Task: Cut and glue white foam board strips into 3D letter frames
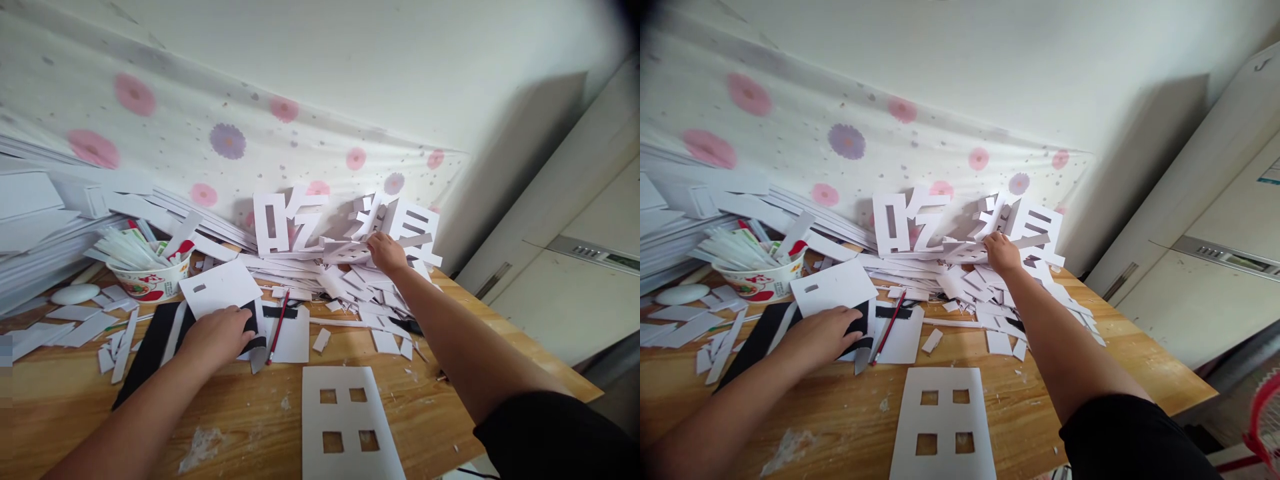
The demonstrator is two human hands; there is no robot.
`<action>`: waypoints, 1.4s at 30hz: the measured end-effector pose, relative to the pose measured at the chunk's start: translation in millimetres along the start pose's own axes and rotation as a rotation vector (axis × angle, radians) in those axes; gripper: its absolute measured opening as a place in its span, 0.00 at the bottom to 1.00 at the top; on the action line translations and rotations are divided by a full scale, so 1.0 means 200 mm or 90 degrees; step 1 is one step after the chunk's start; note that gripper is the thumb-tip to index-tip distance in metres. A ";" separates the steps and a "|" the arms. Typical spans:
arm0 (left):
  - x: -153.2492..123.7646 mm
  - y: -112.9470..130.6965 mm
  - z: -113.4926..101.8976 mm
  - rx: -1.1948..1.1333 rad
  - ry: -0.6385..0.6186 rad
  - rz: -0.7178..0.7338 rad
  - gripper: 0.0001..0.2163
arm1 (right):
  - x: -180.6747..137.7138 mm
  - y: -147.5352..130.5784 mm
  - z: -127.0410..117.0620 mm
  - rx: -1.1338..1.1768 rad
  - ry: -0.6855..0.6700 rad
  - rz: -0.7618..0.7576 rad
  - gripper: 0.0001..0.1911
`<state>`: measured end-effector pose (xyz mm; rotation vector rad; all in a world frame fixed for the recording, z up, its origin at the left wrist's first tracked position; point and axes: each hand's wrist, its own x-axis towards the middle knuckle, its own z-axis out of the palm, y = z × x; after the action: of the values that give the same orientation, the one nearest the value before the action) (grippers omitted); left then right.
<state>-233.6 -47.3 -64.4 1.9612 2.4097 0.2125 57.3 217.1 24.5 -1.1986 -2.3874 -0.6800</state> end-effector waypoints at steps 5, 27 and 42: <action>0.00 0.02 -0.03 -0.005 0.068 -0.007 0.14 | -0.06 0.01 -0.06 0.090 0.004 -0.011 0.10; -0.18 0.48 0.14 -0.191 0.011 0.361 0.12 | -1.43 -0.53 -0.51 0.398 -0.060 -0.319 0.09; -0.16 0.39 0.09 -0.271 -0.100 0.329 0.09 | -1.46 -0.39 -0.45 0.438 -0.257 -0.146 0.18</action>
<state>-149.0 -60.8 -73.7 2.2274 1.5588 0.5084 168.5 -59.0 -77.2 -0.8149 -2.7515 0.3644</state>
